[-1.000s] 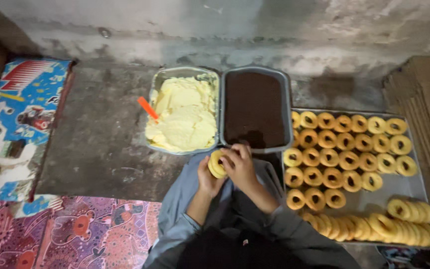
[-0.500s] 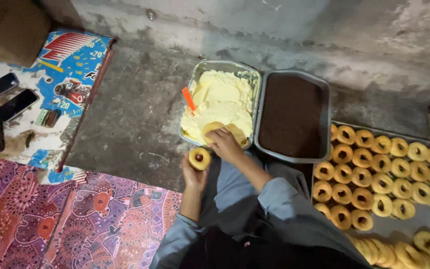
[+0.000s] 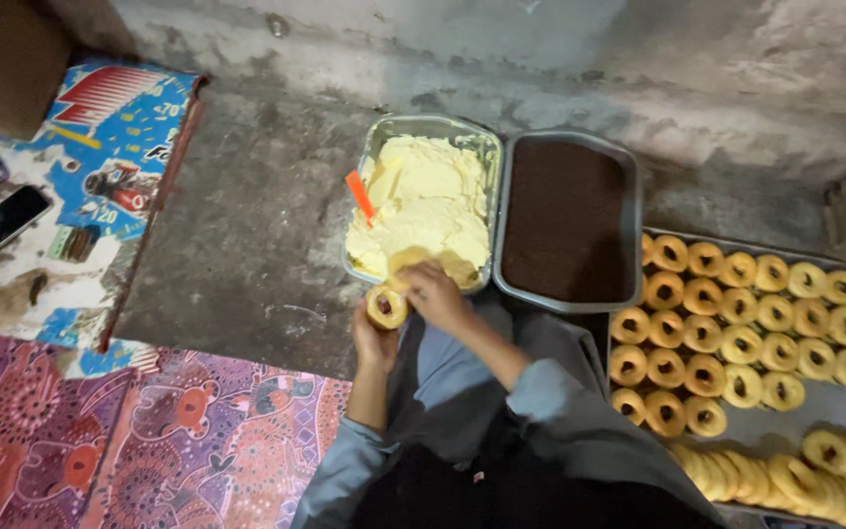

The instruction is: The person repeatedly picks up ring-shaped donuts, fills their centers with a yellow cream using their fingers, and then places them into a tray of dark crumbs before arranging them on a metal tray.

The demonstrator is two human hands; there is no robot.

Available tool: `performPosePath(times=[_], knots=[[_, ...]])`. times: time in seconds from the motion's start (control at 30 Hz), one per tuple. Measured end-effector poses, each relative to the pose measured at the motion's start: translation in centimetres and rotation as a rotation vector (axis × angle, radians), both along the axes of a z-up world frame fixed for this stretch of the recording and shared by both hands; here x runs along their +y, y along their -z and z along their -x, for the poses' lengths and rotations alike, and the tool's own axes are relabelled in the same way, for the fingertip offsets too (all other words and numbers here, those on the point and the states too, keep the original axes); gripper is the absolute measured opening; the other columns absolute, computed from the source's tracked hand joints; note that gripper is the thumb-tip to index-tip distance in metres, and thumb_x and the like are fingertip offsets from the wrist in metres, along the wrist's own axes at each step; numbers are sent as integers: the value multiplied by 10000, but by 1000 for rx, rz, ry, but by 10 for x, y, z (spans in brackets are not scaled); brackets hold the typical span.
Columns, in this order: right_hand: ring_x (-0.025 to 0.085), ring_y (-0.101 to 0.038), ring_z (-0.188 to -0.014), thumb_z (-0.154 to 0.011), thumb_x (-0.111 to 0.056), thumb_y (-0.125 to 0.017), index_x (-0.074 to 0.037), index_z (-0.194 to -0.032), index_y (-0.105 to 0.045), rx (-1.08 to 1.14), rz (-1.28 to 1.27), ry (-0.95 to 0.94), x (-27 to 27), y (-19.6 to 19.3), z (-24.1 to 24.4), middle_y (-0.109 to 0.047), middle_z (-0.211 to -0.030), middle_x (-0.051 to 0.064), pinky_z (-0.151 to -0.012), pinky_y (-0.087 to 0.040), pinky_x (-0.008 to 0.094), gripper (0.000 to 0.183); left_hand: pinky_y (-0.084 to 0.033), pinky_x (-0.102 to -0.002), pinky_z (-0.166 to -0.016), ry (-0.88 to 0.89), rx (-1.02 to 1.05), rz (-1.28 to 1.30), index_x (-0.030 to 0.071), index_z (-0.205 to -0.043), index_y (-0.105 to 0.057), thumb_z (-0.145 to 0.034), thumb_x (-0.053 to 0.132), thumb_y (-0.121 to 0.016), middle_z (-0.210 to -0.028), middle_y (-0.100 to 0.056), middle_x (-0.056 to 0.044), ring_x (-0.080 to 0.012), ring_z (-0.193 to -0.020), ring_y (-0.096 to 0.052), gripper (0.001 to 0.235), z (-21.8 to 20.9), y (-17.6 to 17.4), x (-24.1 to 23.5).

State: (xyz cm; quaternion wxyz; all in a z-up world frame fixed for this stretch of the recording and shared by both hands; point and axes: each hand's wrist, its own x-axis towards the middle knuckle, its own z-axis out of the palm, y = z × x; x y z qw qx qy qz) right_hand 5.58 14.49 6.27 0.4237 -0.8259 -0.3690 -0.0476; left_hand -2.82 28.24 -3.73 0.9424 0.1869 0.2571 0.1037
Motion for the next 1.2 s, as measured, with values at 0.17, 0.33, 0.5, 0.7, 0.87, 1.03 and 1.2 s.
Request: performPosePath(times=[0.17,0.33,0.5,0.7,0.87,1.03,1.2], knots=[[357,-636,-1124,-770,-9,-740,-58,-1127,-720,-56,25,75,-8,-3,-14,-724,-1132,145,-1018,-508,444,360,-491,-459,-1068,31,-72,-8,-23,-1316,-591,-994,297,-378,-1305,-653,-174,-300,-1223,-629,502,2,-8,-2],[359,-632,-1132,-770,-34,-759,-41,-1129,-708,84,-32,-140,-2,-5,34,-705,-1143,164,-995,-502,442,363,-479,-451,-1051,23,-18,22,14,-1319,-576,-1028,363,-365,-1292,-645,-154,-285,-1197,-618,502,4,-16,-2],[325,-663,-1145,-814,-20,-738,-67,-1154,-709,35,-24,29,-9,8,-3,-720,-1189,131,-1014,-533,421,344,-467,-483,-1062,7,-11,-64,-15,-1330,-572,-1037,328,-352,-1312,-643,-162,-296,-1224,-609,502,7,-17,-1],[333,-668,-1120,-757,-16,-769,-75,-1129,-721,21,-11,-2,-14,14,-1,-730,-1154,128,-1014,-529,424,379,-462,-467,-1092,18,-48,2,-1,-1346,-568,-1064,368,-319,-1347,-636,-151,-284,-1254,-604,527,7,-22,-1],[351,-653,-1109,-744,-36,-787,-71,-1131,-717,55,12,-174,-3,5,33,-719,-1157,144,-983,-511,433,395,-461,-468,-1055,27,-47,-13,20,-1341,-570,-1073,380,-319,-1326,-620,-162,-294,-1219,-583,514,6,-23,-4],[335,-667,-1121,-782,-18,-755,-69,-1110,-727,1,31,74,-17,7,-19,-729,-1140,133,-1010,-533,417,333,-492,-436,-1076,12,-158,-87,-37,-1335,-581,-1038,270,-360,-1343,-646,-162,-286,-1246,-617,482,10,-23,-7],[345,-665,-1090,-769,-32,-772,-53,-1091,-731,-44,-28,16,-16,8,-7,-728,-1100,152,-995,-518,433,325,-515,-416,-1010,1,-97,-20,4,-1335,-581,-1031,341,-353,-1291,-669,-132,-265,-1187,-637,508,11,-32,-11]])
